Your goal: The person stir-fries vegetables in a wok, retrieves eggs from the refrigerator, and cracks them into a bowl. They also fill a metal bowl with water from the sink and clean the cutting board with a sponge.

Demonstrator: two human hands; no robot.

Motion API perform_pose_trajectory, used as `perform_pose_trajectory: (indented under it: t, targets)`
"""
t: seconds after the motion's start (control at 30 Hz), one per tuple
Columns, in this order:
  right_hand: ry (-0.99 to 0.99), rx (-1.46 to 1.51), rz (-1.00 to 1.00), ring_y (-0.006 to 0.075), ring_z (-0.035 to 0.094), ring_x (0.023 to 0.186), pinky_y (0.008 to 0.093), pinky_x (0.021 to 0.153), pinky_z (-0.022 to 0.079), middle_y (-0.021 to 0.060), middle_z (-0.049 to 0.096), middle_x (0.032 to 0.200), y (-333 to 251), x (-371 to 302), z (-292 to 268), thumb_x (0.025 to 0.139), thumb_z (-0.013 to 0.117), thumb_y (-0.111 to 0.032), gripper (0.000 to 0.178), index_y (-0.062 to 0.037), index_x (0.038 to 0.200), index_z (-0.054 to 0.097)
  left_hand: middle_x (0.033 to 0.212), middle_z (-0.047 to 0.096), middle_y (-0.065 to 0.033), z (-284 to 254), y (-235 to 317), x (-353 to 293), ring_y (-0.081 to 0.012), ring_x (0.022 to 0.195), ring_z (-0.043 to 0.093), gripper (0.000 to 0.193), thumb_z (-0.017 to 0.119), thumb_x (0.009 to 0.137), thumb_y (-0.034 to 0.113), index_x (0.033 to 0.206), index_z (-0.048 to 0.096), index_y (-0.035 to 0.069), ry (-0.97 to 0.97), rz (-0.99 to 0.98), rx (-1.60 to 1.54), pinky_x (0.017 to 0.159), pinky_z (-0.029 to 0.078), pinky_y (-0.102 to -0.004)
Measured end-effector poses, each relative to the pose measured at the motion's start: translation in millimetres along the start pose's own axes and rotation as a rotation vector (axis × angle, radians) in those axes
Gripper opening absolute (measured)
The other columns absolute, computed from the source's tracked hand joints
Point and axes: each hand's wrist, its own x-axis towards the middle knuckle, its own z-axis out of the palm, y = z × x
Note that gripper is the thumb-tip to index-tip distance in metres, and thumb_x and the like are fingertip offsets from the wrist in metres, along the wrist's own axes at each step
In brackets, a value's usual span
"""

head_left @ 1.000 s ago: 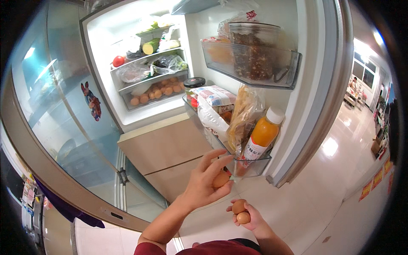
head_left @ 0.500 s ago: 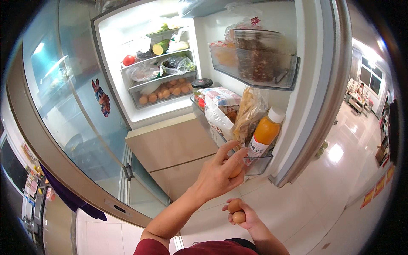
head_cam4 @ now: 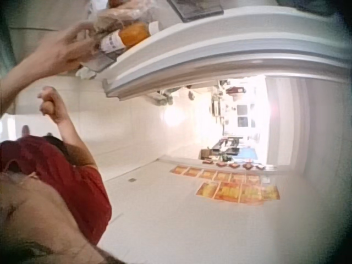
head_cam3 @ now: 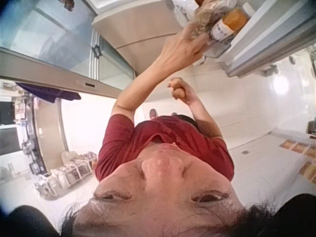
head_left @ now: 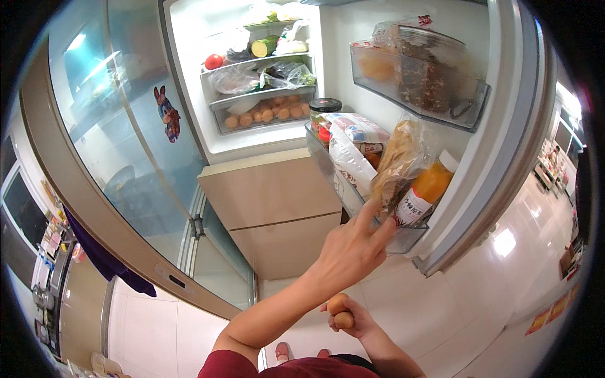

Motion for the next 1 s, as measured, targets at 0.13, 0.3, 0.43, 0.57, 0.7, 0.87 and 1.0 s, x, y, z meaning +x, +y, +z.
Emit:
perform_pose_trajectory:
  t: [0.13,0.3,0.43,0.57,0.7,0.87,1.0]
  targets:
    - [-0.033,-0.007,0.0,0.0254,0.065,0.069,0.0332,0.054,0.05,0.0188,0.062,0.111,4.1,-3.5,-0.4,0.097,0.051,-0.044,0.048,-0.0083,0.129,0.05,0.122,0.048,-0.0111,-2.2,1.3,1.1,-0.0261,0.074,0.067,0.042,0.068,0.073,0.01,0.114,0.06,0.015,-0.026,0.0,0.064,0.052,0.053,-0.0383]
    - [0.001,0.007,-0.006,0.026,0.065,0.07,0.0338,0.054,0.05,0.0186,0.062,0.111,9.1,-18.4,-2.1,0.096,0.052,-0.044,0.047,-0.0096,0.129,0.051,0.124,0.049,-0.0085,-12.7,-1.7,-8.2,-0.0281,0.076,0.067,0.042,0.067,0.072,0.009,0.113,0.059,0.015,-0.023,-0.07,0.075,0.055,0.054,-0.0393]
    - [0.056,0.012,0.007,0.0266,0.065,0.069,0.0347,0.053,0.05,0.0185,0.062,0.112,16.3,-29.3,-4.3,0.096,0.052,-0.043,0.046,-0.0102,0.129,0.052,0.127,0.051,-0.009,-29.0,-16.0,-22.3,-0.0285,0.079,0.067,0.04,0.067,0.073,0.009,0.112,0.059,0.015,0.007,-0.1,0.082,0.058,0.054,-0.0403]
    - [0.078,0.021,0.013,0.0275,0.066,0.07,0.0354,0.053,0.051,0.019,0.062,0.113,31.4,-26.0,3.8,0.096,0.053,-0.042,0.046,-0.0097,0.128,0.052,0.126,0.055,-0.0109,-60.0,-36.6,-38.9,-0.0301,0.084,0.068,0.038,0.067,0.074,0.01,0.111,0.059,0.016,0.008,-0.144,0.149,0.06,0.054,-0.0418]
    - [0.029,0.026,0.029,0.0283,0.066,0.071,0.0356,0.053,0.051,0.0203,0.061,0.113,49.4,-13.4,20.6,0.095,0.054,-0.042,0.048,-0.0077,0.128,0.051,0.122,0.061,-0.0114,-93.4,-69.6,-60.1,-0.0295,0.093,0.068,0.038,0.067,0.075,0.013,0.111,0.059,0.017,-0.018,-0.231,0.251,0.063,0.054,-0.0426]
    - [0.005,-0.03,0.079,0.0289,0.066,0.072,0.0356,0.053,0.051,0.0217,0.061,0.113,78.2,5.2,43.0,0.096,0.053,-0.042,0.051,-0.0047,0.129,0.047,0.127,0.056,-0.0133,-137.8,-115.1,-91.0,-0.0295,0.093,0.066,0.051,0.067,0.075,0.016,0.124,0.058,0.02,0.004,-0.341,0.387,0.066,0.054,-0.0418]
    - [0.03,-0.021,0.107,0.0282,0.066,0.073,0.0355,0.054,0.051,0.0223,0.061,0.113,96.4,12.9,61.0,0.095,0.054,-0.042,0.05,-0.0044,0.129,0.047,0.127,0.054,-0.0176,-169.4,-116.3,-141.9,-0.0326,0.093,0.064,0.063,0.069,0.074,0.013,0.135,0.053,0.019,0.037,-0.457,0.275,0.071,0.054,-0.0412]
